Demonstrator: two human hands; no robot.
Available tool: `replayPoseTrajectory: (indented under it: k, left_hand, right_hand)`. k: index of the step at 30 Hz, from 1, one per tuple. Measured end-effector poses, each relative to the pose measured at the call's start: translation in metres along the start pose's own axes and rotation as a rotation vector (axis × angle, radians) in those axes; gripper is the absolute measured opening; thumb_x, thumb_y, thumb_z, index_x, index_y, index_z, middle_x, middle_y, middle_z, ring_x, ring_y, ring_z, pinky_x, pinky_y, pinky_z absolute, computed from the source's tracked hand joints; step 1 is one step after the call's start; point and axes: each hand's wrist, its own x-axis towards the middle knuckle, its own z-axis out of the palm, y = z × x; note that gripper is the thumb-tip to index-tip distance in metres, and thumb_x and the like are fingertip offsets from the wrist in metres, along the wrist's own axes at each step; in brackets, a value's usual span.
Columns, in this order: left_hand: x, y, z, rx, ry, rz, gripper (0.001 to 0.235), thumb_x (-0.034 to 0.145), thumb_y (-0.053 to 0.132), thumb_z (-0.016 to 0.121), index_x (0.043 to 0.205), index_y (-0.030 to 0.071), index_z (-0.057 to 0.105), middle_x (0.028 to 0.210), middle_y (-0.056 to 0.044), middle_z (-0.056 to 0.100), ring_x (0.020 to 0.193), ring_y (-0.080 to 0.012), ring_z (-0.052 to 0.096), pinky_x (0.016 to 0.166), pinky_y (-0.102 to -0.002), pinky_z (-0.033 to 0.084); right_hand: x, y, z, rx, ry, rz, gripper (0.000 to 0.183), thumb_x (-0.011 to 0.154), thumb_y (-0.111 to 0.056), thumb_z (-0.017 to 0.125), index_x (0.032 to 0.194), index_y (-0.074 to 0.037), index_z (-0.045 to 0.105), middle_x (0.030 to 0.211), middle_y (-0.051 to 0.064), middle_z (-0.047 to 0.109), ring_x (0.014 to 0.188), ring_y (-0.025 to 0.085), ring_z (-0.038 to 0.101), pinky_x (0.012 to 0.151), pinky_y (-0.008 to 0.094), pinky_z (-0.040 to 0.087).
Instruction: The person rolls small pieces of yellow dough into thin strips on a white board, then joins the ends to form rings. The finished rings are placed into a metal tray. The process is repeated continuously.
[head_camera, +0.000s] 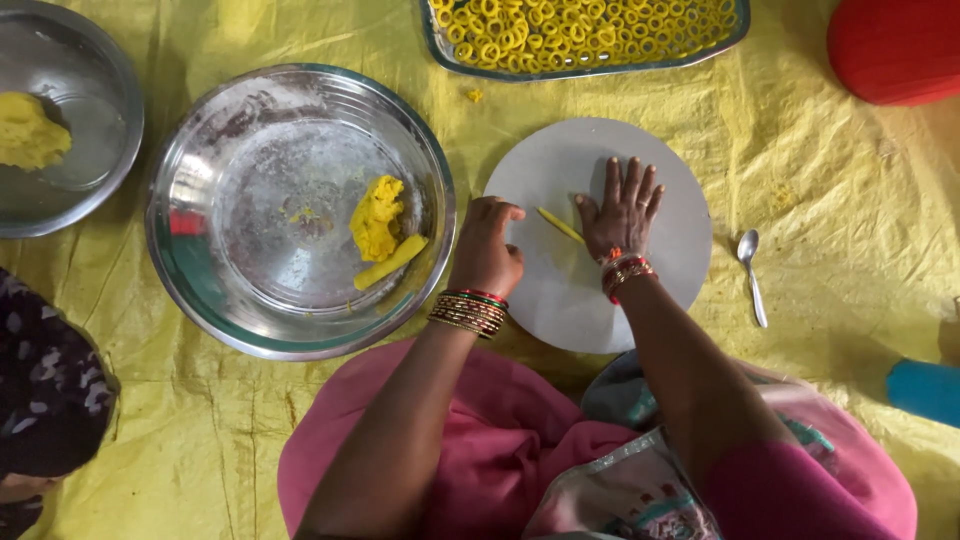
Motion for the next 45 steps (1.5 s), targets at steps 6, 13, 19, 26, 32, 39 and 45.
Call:
replayPoseTrajectory:
  k: [6, 13, 19, 26, 32, 39, 45]
  left_hand:
    - [0.002, 0.011, -0.005, -0.023, 0.031, 0.04, 0.057, 0.066, -0.012, 0.069, 0.118, 0.007, 0.058, 0.119, -0.015, 0.057, 0.114, -0.0352, 0.059, 0.098, -0.043, 0.05]
    - [0.001, 0.022, -0.016, -0.073, -0.059, -0.101, 0.057, 0.072, -0.015, 0.062, 0.123, 0.009, 0.057, 0.123, -0.014, 0.056, 0.097, -0.028, 0.064, 0.086, -0.037, 0.055]
    - [0.003, 0.018, -0.011, -0.05, -0.016, -0.013, 0.056, 0.069, -0.014, 0.064, 0.121, 0.008, 0.058, 0.117, -0.014, 0.059, 0.098, -0.0304, 0.063, 0.088, -0.04, 0.053]
    - [0.0, 0.008, -0.003, 0.021, 0.018, 0.014, 0.041, 0.076, -0.008, 0.066, 0.114, 0.008, 0.063, 0.11, -0.014, 0.065, 0.101, -0.0328, 0.064, 0.089, -0.043, 0.052]
    - [0.001, 0.006, 0.001, -0.014, -0.111, -0.111, 0.031, 0.083, 0.008, 0.074, 0.111, 0.011, 0.063, 0.108, -0.012, 0.065, 0.087, -0.0306, 0.069, 0.082, -0.044, 0.055]
    - [-0.001, 0.012, -0.01, 0.102, -0.123, -0.041, 0.03, 0.082, 0.017, 0.079, 0.108, 0.012, 0.065, 0.109, -0.011, 0.067, 0.096, -0.0352, 0.066, 0.077, -0.047, 0.054]
    - [0.001, 0.01, -0.006, 0.089, -0.172, -0.044, 0.029, 0.083, 0.019, 0.079, 0.108, 0.011, 0.065, 0.108, -0.013, 0.067, 0.093, -0.0347, 0.067, 0.078, -0.046, 0.055]
  right_hand:
    - [-0.029, -0.009, 0.012, -0.051, -0.068, -0.082, 0.083, 0.096, -0.059, 0.048, 0.16, -0.009, 0.031, 0.167, 0.024, 0.021, 0.155, 0.044, 0.007, 0.123, 0.06, 0.001]
    - [-0.001, -0.001, 0.002, -0.024, 0.014, -0.028, 0.077, 0.103, -0.055, 0.049, 0.162, -0.009, 0.033, 0.169, 0.026, 0.022, 0.158, 0.046, 0.008, 0.126, 0.061, 0.003]
    - [-0.029, -0.016, 0.007, -0.065, -0.07, -0.112, 0.078, 0.097, -0.054, 0.052, 0.159, -0.011, 0.035, 0.166, 0.024, 0.022, 0.154, 0.045, 0.009, 0.123, 0.06, 0.003]
    - [0.006, -0.001, 0.005, -0.051, 0.023, -0.053, 0.077, 0.104, -0.056, 0.047, 0.165, -0.011, 0.03, 0.171, 0.024, 0.02, 0.159, 0.045, 0.007, 0.127, 0.061, 0.001]
    - [-0.022, -0.01, 0.017, -0.092, -0.07, -0.124, 0.081, 0.097, -0.057, 0.049, 0.161, -0.011, 0.029, 0.167, 0.023, 0.021, 0.155, 0.045, 0.006, 0.122, 0.061, 0.001]
    - [0.051, 0.041, 0.004, -0.023, -0.001, -0.038, 0.075, 0.103, -0.057, 0.048, 0.162, -0.013, 0.032, 0.169, 0.023, 0.022, 0.156, 0.044, 0.01, 0.126, 0.06, 0.004]
    - [0.049, 0.041, 0.006, -0.098, -0.008, -0.157, 0.078, 0.101, -0.056, 0.05, 0.164, -0.014, 0.03, 0.17, 0.021, 0.02, 0.157, 0.043, 0.009, 0.126, 0.059, 0.004]
